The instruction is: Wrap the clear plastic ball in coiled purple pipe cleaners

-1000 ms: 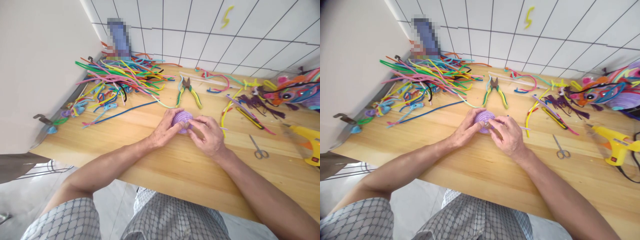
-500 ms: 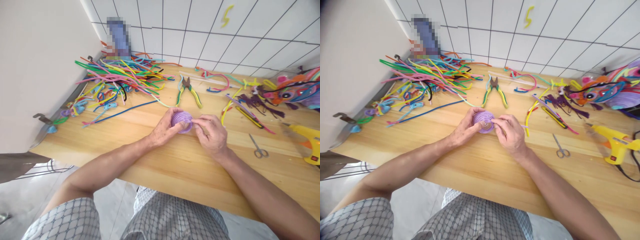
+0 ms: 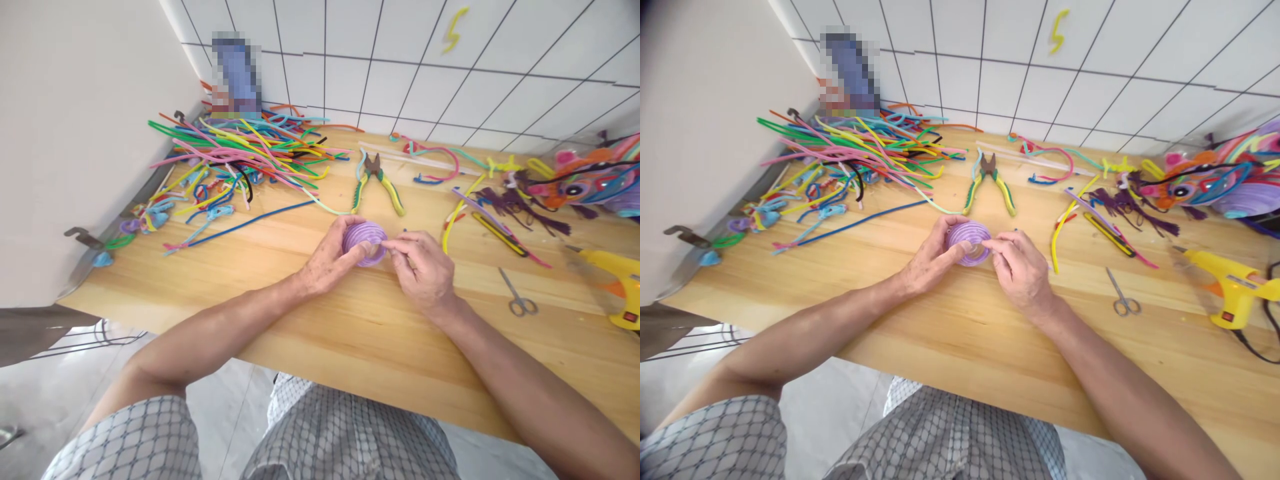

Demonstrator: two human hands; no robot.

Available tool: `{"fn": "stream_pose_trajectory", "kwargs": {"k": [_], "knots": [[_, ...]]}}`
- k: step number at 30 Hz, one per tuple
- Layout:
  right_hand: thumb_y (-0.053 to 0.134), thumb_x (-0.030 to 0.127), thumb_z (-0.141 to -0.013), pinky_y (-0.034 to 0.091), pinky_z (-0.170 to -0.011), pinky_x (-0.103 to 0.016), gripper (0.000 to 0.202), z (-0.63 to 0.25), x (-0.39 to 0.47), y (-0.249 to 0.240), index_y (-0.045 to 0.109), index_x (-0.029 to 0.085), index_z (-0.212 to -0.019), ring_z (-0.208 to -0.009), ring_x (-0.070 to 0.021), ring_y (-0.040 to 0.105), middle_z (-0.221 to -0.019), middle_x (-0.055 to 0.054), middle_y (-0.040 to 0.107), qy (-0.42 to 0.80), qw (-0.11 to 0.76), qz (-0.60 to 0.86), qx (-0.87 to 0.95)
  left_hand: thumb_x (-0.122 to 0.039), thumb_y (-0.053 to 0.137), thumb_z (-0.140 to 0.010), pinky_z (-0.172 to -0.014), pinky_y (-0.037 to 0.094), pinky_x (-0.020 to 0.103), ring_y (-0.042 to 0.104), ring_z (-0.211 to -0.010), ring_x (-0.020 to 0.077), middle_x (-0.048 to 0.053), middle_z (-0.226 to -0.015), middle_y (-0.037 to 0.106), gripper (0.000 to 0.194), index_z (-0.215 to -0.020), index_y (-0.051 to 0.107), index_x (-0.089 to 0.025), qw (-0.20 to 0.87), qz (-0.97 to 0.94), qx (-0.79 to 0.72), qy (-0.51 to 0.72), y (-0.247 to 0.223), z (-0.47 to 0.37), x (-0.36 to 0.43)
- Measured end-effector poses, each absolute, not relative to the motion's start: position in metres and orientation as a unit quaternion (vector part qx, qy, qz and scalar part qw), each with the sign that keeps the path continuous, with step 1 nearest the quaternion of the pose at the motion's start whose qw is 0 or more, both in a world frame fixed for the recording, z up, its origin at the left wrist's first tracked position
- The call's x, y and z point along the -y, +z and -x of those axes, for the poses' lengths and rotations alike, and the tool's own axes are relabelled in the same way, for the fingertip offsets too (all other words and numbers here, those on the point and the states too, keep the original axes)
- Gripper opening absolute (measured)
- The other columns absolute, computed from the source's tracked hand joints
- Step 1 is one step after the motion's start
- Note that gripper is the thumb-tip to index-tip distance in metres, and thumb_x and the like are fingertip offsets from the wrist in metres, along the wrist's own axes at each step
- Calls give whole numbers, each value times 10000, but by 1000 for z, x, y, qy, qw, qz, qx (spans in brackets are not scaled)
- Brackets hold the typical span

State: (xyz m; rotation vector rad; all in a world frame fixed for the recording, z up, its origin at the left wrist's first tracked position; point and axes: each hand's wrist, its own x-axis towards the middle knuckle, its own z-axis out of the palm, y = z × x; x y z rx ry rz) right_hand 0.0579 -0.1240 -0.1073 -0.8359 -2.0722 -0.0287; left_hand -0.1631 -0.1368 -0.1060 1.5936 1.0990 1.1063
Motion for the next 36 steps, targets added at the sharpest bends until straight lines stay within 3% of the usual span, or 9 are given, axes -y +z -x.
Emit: {"fn": "stream_pose_trajectory", "kwargs": {"k": [6, 10, 16, 21, 29, 36], "knots": [[699, 140, -972, 635, -798, -379, 266, -54, 125, -105, 714, 253, -1213, -933, -230, 742, -1042, -72, 745, -2, 443, 328, 835, -474, 611, -1046, -1238, 489, 465, 608, -1373, 270, 126, -1447, 608, 480, -1421, 460, -217, 441, -646, -442, 439, -109, 164, 137], [789, 224, -933, 643, -832, -423, 345, -52, 127, -103, 678, 245, -1260, -984, -268, 738, -1092, -96, 740, -18, 431, 319, 844, -495, 504, -1091, -1287, 443, 475, 567, -1443, 281, 152, -1507, 567, 487, -1466, 415, -197, 453, -648, -433, 432, -108, 165, 138], [797, 226, -930, 641, -837, -431, 393, -53, 127, -103, 653, 240, -1296, -993, -278, 732, -1109, -105, 733, -50, 414, 318, 852, -506, 441, -1081, -1345, 374, 493, 489, -1526, 315, 172, -1591, 500, 574, -1530, 380, -154, 479, -641, -427, 421, -107, 167, 139], [782, 210, -938, 636, -840, -429, 395, -53, 126, -103, 646, 234, -1308, -993, -276, 727, -1106, -106, 734, -51, 412, 313, 854, -448, 483, -1059, -1374, 317, 531, 427, -1584, 318, 158, -1665, 449, 584, -1573, 386, -188, 470, -661, -429, 398, -101, 169, 138], [774, 220, -939, 623, -831, -421, 380, -52, 127, -105, 667, 251, -1302, -972, -269, 725, -1089, -94, 737, -44, 416, 305, 856, -467, 611, -1024, -1268, 458, 511, 573, -1425, 301, 170, -1499, 583, 536, -1452, 472, -176, 440, -668, -448, 398, -98, 168, 136], [744, 174, -928, 629, -843, -430, 397, -57, 126, -106, 671, 273, -1305, -988, -270, 732, -1112, -86, 743, -33, 411, 319, 853, -460, 677, -993, -1258, 463, 502, 587, -1409, 292, 147, -1496, 604, 538, -1432, 506, -201, 449, -623, -467, 439, -102, 164, 135]]}}
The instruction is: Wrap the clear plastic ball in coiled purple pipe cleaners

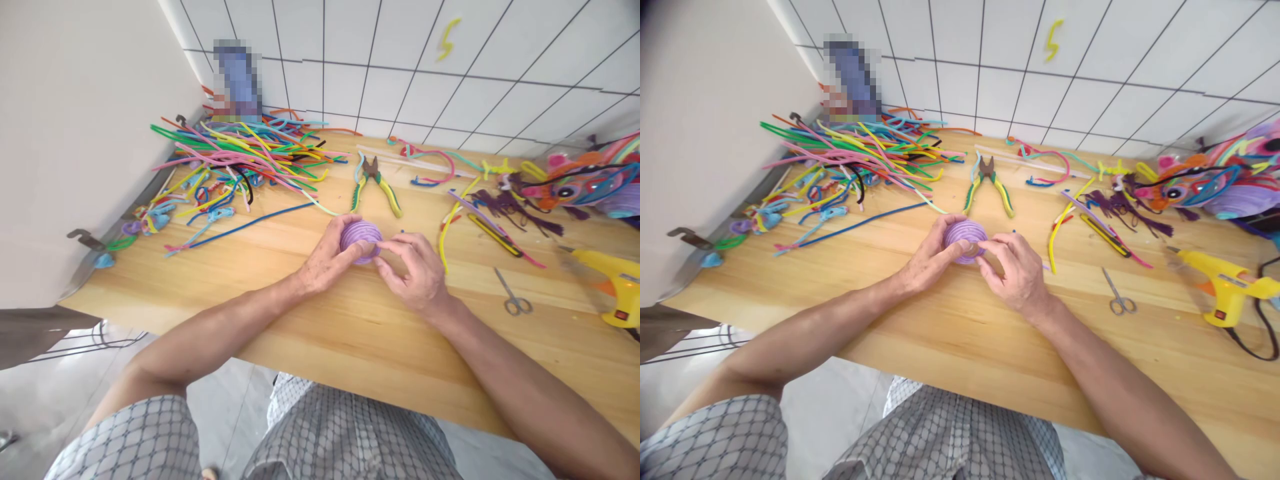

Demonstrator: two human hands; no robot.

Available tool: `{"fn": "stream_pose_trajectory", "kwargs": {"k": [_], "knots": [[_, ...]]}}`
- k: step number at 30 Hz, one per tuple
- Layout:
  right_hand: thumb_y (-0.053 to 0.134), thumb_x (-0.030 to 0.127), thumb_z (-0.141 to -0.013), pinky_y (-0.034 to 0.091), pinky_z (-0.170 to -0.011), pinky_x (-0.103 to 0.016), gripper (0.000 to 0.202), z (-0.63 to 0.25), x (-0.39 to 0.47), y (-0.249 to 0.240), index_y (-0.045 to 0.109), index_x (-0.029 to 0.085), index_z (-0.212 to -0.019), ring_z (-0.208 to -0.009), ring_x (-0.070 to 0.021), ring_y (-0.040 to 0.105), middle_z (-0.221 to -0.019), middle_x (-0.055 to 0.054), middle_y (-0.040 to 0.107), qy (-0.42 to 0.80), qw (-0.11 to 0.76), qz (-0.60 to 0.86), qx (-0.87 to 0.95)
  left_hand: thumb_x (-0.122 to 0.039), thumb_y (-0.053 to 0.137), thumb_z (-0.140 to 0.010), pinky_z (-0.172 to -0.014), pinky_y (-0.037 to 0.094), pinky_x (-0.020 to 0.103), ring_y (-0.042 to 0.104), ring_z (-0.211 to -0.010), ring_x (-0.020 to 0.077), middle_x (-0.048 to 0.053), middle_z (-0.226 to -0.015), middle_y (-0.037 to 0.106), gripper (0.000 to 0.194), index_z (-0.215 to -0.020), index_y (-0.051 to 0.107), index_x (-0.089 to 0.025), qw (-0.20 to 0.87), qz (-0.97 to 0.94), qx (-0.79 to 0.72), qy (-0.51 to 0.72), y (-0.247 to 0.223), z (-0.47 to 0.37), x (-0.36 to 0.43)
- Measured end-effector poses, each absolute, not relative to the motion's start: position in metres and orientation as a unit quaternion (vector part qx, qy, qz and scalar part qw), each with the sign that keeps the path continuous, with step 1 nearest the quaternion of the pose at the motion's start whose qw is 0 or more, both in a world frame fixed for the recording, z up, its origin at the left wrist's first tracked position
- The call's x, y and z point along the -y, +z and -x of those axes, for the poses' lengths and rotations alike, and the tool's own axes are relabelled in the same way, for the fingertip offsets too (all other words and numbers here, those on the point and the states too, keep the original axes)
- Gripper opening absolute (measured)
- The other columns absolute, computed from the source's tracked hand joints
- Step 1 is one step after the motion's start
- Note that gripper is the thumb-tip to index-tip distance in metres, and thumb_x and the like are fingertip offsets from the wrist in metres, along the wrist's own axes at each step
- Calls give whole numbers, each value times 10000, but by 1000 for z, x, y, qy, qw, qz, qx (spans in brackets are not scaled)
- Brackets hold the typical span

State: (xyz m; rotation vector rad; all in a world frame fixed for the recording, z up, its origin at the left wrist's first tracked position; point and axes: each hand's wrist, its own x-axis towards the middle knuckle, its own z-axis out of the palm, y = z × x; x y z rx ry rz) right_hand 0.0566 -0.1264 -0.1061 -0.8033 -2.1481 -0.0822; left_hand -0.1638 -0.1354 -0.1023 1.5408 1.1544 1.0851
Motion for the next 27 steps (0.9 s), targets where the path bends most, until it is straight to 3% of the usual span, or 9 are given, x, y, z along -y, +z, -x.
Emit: {"fn": "stream_pose_trajectory", "kwargs": {"k": [13, 27], "knots": [[732, 180, -944, 629, -771, -391, 357, -55, 126, -108, 679, 249, -1290, -956, -251, 730, -1132, -100, 747, -3, 412, 327, 851, -510, 658, -1012, -1269, 432, 483, 548, -1443, 288, 139, -1504, 598, 548, -1452, 523, -211, 376, -661, -471, 447, -108, 164, 133], [712, 172, -963, 642, -843, -413, 469, -54, 126, -111, 670, 292, -1415, -980, -256, 738, -1136, -88, 763, -6, 415, 323, 850, -545, 653, -1021, -1252, 443, 479, 558, -1419, 288, 130, -1480, 611, 539, -1441, 533, -230, 367, -662, -468, 456, -110, 163, 134]]}}
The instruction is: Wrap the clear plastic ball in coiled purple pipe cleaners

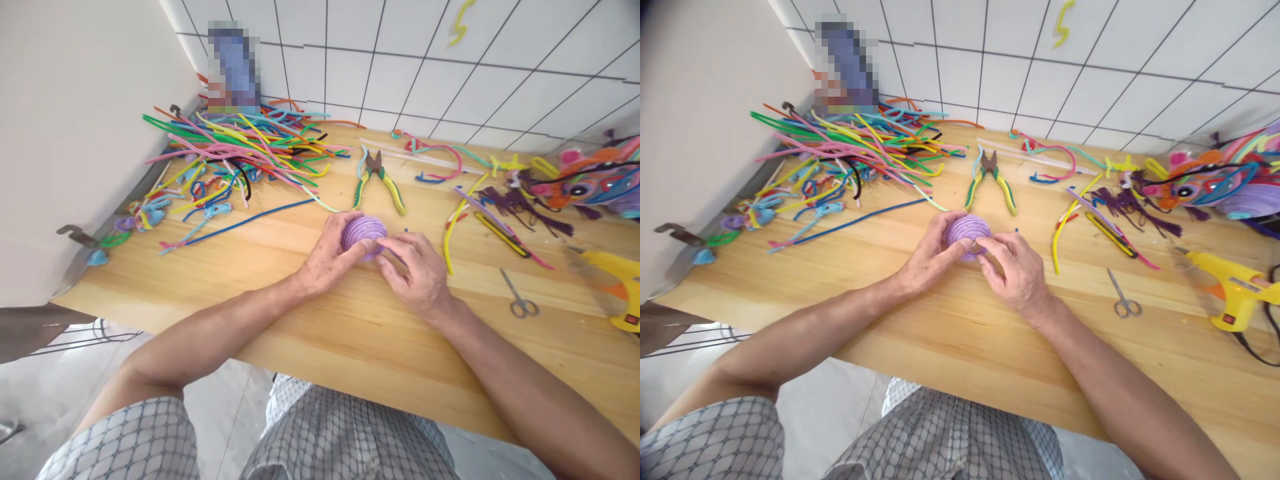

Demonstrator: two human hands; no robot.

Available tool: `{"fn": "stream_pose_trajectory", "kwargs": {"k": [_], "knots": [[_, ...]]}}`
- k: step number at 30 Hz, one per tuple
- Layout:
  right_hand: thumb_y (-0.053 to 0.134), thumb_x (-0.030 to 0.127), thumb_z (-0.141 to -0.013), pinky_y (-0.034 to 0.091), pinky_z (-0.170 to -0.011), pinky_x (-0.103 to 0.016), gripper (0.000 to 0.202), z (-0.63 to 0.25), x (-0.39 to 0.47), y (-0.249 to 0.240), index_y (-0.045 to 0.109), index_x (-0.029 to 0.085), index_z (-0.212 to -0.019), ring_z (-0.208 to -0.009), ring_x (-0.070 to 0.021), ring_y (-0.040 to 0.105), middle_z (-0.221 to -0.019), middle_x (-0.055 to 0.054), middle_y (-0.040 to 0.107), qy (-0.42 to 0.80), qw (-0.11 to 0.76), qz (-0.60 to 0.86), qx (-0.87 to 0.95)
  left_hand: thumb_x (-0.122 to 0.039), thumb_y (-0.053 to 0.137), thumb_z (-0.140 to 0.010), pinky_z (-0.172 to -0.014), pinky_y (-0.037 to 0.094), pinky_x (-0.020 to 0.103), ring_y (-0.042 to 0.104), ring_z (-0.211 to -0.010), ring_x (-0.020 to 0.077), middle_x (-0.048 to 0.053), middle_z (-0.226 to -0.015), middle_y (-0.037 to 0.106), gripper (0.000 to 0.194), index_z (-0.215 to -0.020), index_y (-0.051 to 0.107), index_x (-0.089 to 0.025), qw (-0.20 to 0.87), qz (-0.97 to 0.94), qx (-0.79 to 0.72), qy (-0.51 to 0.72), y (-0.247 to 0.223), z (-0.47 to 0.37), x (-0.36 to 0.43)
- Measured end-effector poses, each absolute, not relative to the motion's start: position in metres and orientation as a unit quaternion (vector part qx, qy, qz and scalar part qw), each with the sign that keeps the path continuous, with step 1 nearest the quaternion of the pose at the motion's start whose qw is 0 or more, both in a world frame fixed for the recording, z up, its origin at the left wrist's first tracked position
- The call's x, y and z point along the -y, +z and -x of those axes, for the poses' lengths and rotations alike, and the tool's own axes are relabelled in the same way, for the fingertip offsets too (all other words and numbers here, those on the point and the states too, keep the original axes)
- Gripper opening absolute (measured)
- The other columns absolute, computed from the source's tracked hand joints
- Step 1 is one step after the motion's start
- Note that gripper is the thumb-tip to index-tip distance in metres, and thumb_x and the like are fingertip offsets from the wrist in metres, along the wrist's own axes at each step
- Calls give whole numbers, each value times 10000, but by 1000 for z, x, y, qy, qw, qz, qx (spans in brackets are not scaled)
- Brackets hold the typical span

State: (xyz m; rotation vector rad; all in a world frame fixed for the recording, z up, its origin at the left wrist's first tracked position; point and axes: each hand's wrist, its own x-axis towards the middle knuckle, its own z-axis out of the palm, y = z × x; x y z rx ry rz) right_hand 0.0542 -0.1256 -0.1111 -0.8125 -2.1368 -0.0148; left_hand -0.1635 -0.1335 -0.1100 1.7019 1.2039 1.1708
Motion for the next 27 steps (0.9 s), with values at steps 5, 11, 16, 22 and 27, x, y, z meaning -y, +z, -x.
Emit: {"fn": "stream_pose_trajectory", "kwargs": {"k": [5, 11, 16, 22, 27], "knots": [[644, 111, -990, 643, -852, -393, 436, -54, 125, -111, 691, 290, -1385, -969, -234, 744, -1117, -85, 765, -3, 418, 322, 849, -542, 641, -1029, -1257, 443, 479, 555, -1423, 287, 144, -1485, 602, 546, -1447, 526, -211, 365, -664, -464, 459, -112, 163, 134], [572, 60, -978, 646, -865, -394, 501, -56, 125, -114, 700, 312, -1392, -980, -225, 748, -1125, -70, 772, 12, 414, 332, 847, -549, 622, -1038, -1263, 434, 469, 541, -1443, 280, 133, -1506, 587, 553, -1475, 507, -230, 362, -667, -469, 452, -115, 164, 132], [578, 32, -966, 652, -858, -380, 521, -55, 124, -114, 706, 310, -1388, -969, -220, 751, -1114, -69, 773, 6, 426, 326, 844, -498, 659, -1019, -1270, 435, 488, 537, -1453, 292, 138, -1526, 574, 565, -1489, 495, -232, 371, -675, -464, 437, -110, 167, 134], [577, 17, -969, 645, -840, -365, 511, -56, 122, -111, 704, 291, -1381, -957, -215, 742, -1091, -74, 760, -12, 424, 319, 848, -484, 666, -1005, -1269, 436, 489, 537, -1449, 293, 147, -1522, 573, 567, -1478, 494, -224, 370, -679, -458, 438, -109, 167, 134], [568, 26, -968, 637, -837, -374, 524, -57, 122, -113, 699, 318, -1384, -961, -221, 736, -1107, -66, 760, -12, 420, 325, 847, -511, 685, -989, -1251, 454, 483, 552, -1431, 299, 154, -1496, 585, 582, -1458, 508, -216, 375, -672, -460, 443, -108, 166, 134]]}}
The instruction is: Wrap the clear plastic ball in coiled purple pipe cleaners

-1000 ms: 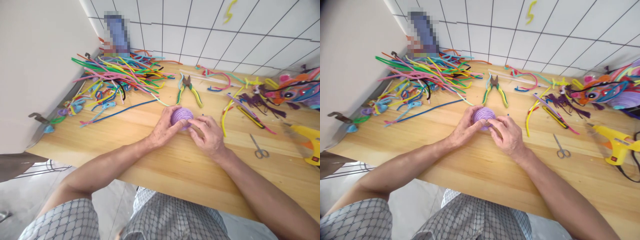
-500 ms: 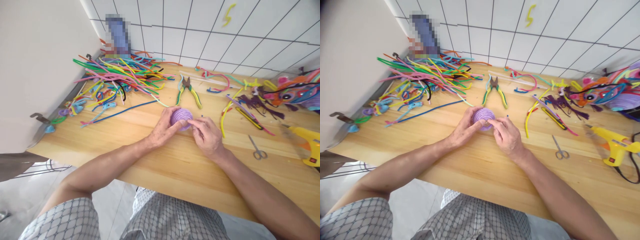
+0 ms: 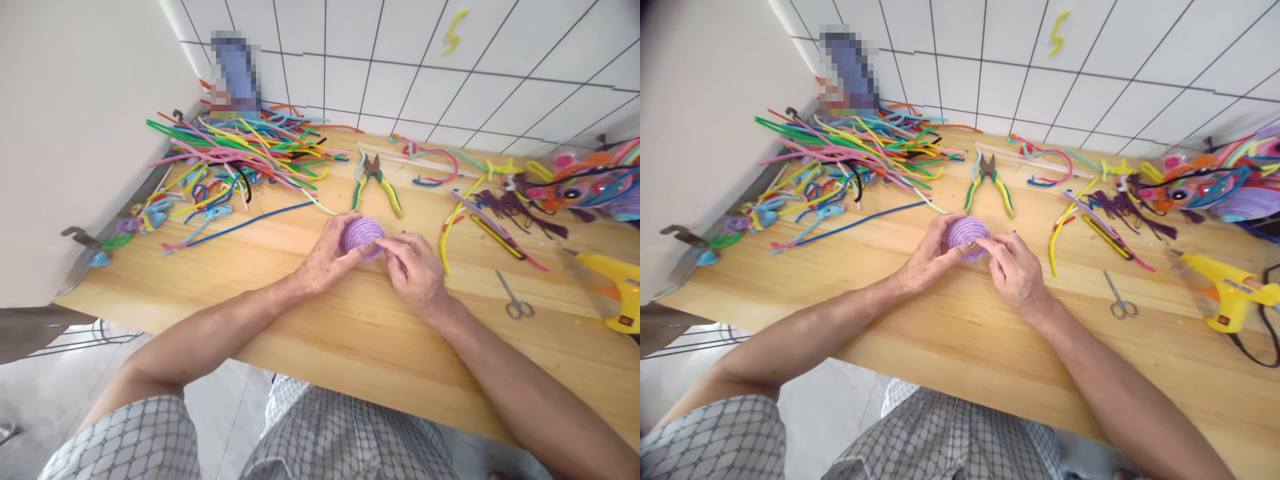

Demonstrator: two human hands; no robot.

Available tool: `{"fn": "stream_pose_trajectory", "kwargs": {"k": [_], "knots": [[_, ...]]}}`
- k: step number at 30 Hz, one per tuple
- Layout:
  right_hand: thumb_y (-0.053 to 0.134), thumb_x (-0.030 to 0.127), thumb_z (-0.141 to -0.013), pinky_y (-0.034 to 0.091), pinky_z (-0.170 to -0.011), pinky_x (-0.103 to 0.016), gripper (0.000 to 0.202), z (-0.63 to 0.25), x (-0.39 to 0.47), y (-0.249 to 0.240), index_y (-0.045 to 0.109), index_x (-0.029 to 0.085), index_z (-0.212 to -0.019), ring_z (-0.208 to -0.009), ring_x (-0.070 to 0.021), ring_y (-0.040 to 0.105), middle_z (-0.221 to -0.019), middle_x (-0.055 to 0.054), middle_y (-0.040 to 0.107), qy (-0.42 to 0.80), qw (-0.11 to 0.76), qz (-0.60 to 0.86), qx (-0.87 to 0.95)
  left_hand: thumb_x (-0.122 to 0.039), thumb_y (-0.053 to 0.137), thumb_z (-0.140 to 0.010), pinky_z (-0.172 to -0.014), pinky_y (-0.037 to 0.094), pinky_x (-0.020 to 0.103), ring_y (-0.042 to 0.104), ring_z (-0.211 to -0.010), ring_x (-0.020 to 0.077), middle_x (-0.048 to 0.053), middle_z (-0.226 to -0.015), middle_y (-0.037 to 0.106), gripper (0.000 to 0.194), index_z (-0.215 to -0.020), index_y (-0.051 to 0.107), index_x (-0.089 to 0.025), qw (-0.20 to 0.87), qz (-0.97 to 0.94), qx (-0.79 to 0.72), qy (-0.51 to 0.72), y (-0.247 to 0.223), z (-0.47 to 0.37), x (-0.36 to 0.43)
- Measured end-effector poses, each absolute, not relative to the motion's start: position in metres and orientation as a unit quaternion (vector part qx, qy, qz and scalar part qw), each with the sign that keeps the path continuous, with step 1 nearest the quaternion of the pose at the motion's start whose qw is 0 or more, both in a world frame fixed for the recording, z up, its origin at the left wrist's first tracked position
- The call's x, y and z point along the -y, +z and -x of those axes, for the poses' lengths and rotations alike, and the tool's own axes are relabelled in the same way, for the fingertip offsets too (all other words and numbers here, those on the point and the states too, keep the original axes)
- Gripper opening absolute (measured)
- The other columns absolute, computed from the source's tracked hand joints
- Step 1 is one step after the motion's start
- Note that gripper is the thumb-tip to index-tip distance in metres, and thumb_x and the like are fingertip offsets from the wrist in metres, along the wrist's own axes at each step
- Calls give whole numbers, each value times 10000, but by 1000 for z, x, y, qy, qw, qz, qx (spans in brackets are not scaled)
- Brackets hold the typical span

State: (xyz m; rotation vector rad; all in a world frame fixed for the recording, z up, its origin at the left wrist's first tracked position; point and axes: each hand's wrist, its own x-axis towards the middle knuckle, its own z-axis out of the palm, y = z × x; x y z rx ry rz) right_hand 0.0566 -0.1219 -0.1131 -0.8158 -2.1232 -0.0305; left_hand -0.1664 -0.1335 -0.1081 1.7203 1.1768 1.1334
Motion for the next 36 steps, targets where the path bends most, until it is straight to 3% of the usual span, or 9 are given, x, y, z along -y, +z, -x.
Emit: {"fn": "stream_pose_trajectory", "kwargs": {"k": [7, 13, 21, 31, 36], "knots": [[592, 39, -975, 623, -855, -361, 480, -56, 122, -113, 705, 289, -1370, -980, -224, 730, -1088, -72, 755, -19, 421, 321, 848, -468, 658, -964, -1304, 397, 529, 505, -1494, 327, 175, -1565, 537, 634, -1508, 477, -196, 411, -672, -440, 432, -112, 171, 131], [641, 67, -972, 634, -851, -365, 432, -54, 122, -114, 707, 278, -1342, -963, -222, 741, -1084, -75, 760, -23, 427, 327, 843, -407, 474, -1025, -1335, 351, 525, 487, -1522, 309, 146, -1595, 551, 544, -1525, 494, -192, 421, -673, -427, 432, -113, 175, 128], [654, 48, -964, 645, -835, -353, 381, -54, 122, -109, 702, 248, -1284, -939, -216, 741, -1054, -80, 759, -44, 420, 324, 847, -539, 695, -956, -1287, 419, 516, 523, -1487, 334, 178, -1561, 546, 676, -1503, 496, -194, 420, -660, -441, 440, -113, 168, 129], [610, 21, -948, 637, -837, -360, 437, -56, 121, -112, 721, 276, -1285, -929, -217, 733, -1021, -58, 760, -58, 422, 327, 844, -572, 692, -975, -1264, 453, 511, 545, -1464, 326, 169, -1535, 568, 656, -1490, 508, -211, 413, -671, -431, 439, -107, 169, 131], [617, 22, -945, 635, -825, -347, 439, -56, 123, -112, 725, 277, -1286, -920, -208, 739, -1023, -53, 761, -52, 421, 326, 845, -535, 681, -980, -1284, 434, 529, 533, -1495, 343, 206, -1569, 547, 652, -1480, 490, -162, 436, -661, -433, 431, -103, 168, 133]]}}
